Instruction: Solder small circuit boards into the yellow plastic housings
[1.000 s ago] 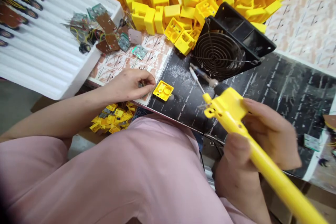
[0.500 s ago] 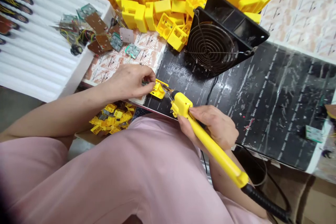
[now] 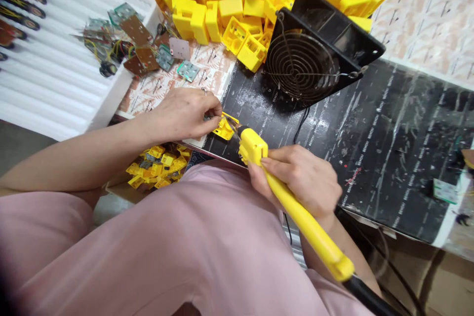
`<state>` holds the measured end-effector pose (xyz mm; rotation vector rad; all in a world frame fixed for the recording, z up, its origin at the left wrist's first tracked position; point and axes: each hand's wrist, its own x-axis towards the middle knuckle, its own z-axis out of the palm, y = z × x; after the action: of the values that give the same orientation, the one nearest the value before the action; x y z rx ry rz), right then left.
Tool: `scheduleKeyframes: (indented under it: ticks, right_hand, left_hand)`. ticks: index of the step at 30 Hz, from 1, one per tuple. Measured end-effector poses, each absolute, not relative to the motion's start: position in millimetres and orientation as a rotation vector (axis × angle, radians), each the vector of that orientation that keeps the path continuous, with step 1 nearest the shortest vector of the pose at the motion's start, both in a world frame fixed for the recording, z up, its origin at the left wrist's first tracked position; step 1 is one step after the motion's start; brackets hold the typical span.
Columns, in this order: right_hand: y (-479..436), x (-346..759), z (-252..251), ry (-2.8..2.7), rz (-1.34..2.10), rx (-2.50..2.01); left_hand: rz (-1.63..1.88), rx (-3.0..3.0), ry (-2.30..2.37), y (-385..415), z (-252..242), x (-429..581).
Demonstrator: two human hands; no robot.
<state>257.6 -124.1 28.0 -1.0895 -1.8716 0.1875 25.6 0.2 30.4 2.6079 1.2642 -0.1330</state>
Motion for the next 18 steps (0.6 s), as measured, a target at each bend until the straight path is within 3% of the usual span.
scheduleKeyframes:
  ticks: [13, 18]
  right_hand:
    - [-118.8, 259.2, 22.8, -1.824, 0.215, -1.004]
    - [-129.8, 262.1, 17.2, -1.779, 0.132, -1.225]
  left_hand:
    - [-0.121, 2.632, 1.255, -1.5, 30.8, 23.2]
    - [0.150, 2.500, 1.180, -2.0, 27.8, 6.7]
